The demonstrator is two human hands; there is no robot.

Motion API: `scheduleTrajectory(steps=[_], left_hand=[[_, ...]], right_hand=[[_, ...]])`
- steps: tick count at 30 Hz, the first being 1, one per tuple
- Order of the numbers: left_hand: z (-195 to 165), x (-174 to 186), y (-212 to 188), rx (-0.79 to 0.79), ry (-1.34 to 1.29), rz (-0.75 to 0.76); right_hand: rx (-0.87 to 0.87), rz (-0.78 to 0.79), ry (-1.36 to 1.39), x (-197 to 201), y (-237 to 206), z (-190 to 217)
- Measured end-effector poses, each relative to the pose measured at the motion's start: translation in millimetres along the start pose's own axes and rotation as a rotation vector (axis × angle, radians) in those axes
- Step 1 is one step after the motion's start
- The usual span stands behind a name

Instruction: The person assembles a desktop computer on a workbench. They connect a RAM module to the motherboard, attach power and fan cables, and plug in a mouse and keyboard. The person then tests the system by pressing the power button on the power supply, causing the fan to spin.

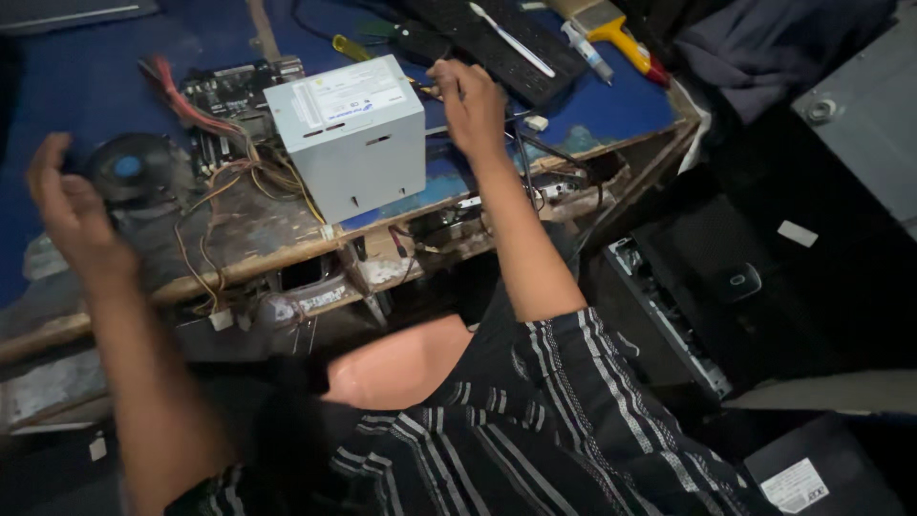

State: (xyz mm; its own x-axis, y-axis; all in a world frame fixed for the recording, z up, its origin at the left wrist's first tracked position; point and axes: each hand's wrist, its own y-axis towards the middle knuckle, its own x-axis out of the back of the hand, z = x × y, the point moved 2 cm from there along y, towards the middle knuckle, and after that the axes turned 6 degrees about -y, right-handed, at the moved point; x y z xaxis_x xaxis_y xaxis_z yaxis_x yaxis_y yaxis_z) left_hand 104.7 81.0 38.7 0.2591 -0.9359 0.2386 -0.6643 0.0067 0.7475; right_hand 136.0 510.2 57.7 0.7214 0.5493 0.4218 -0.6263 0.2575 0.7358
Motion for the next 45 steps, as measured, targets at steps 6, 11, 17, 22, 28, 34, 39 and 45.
scheduleTrajectory(steps=[6,11,17,22,28,34,39,45], left_hand=[[-1,-1,-1,0.017,-0.011,-0.004],[-3,1,2,0.028,0.025,0.001],[-10,4,5,0.069,0.018,0.0],[-20,10,6,0.107,-0.041,-0.034],[-25,16,7,0.094,-0.091,-0.066],[-26,18,2,0.211,-0.07,-0.098],[-27,19,3,0.22,-0.047,-0.1],[-30,18,3,0.245,-0.041,-0.107]], right_hand=[[0.013,0.008,-0.032,-2,0,-3],[0.031,0.015,-0.032,-6,0,-5],[0.096,0.026,-0.088,-8,1,-1],[0.041,0.054,-0.073,-10,0,3],[0.078,0.056,-0.067,-13,-1,2],[0.101,0.043,-0.003,-13,-10,6],[0.087,0.045,-0.002,-13,-10,8],[0.089,0.043,-0.016,-14,-11,6]])
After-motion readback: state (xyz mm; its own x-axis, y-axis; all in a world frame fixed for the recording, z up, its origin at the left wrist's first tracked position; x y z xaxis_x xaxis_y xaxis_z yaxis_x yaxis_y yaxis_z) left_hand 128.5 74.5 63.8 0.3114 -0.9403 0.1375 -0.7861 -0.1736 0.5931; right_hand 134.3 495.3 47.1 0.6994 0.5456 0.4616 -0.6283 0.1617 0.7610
